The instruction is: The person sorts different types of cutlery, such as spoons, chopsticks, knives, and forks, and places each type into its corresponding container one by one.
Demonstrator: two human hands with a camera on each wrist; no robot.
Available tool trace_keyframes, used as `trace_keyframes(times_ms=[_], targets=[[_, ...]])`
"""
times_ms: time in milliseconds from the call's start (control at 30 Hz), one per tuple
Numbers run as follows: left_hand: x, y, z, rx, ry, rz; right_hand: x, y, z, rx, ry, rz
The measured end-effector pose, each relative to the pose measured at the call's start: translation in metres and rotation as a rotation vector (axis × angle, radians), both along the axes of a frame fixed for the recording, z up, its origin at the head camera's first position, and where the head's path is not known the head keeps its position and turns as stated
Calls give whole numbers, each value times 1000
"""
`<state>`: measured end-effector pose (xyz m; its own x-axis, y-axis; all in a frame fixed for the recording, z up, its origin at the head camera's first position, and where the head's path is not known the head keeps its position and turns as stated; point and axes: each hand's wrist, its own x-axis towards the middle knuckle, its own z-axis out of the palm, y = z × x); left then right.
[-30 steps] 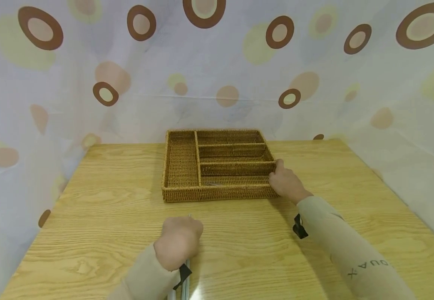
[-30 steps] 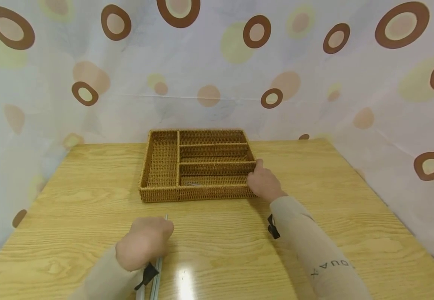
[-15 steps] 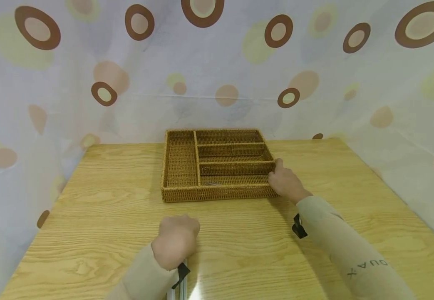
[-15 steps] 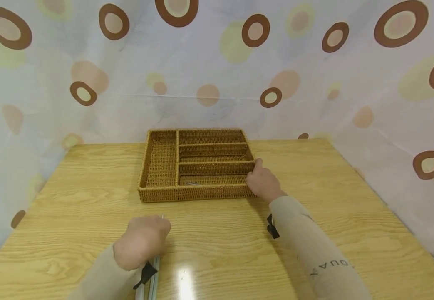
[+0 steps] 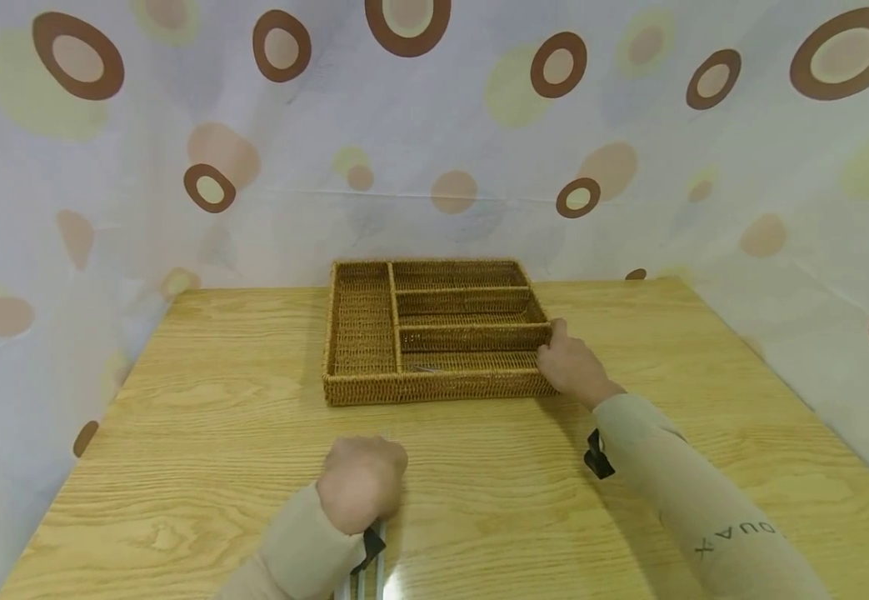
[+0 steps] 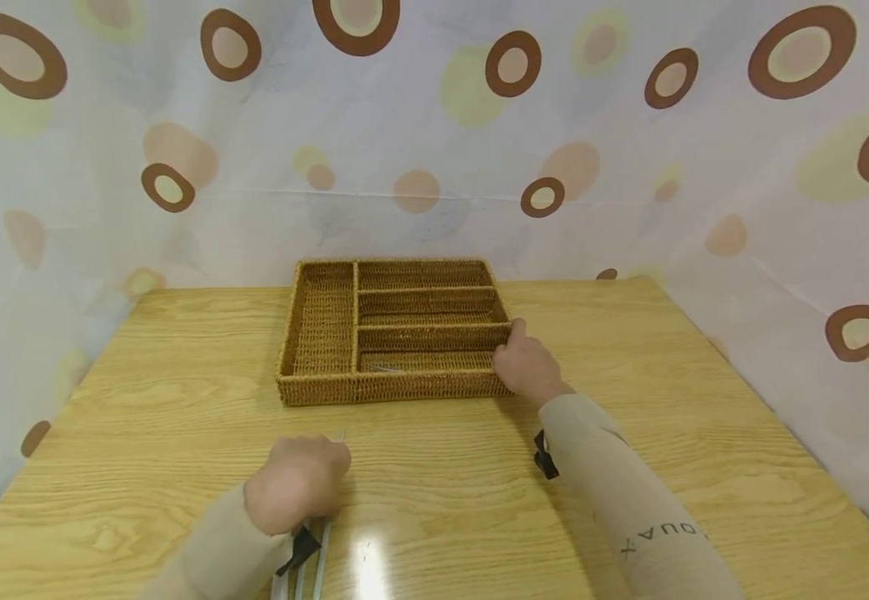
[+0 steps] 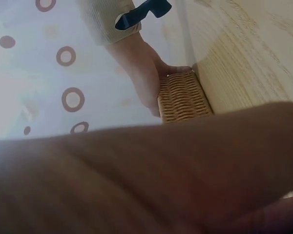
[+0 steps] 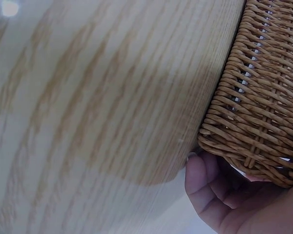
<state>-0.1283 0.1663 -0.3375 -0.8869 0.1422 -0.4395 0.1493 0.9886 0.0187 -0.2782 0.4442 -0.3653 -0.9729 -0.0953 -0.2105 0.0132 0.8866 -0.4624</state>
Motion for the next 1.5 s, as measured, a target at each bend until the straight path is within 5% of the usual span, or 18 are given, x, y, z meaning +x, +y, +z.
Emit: trace_keyframes(times_ms=[200,567,800,1133,1300,1500], targets=[[1,2,-2,42,28,8,-1,1,-1,8,-7,-3],[-1,4,-9,201,67,-110,-4,2,-5,23,-6,-9],[-3,0,-6,426,-59,-107,-4,1,-4,23,-9,-8],[-10,-9,3,716,-346,-83,-4,2,-5,9,-11,-9],[-16,-19,15,875,-379,-104,-4,3,-5,10,-2,-3],[-27,-35,29,1089,-305,-124,-5,3,-5,22,3,6]])
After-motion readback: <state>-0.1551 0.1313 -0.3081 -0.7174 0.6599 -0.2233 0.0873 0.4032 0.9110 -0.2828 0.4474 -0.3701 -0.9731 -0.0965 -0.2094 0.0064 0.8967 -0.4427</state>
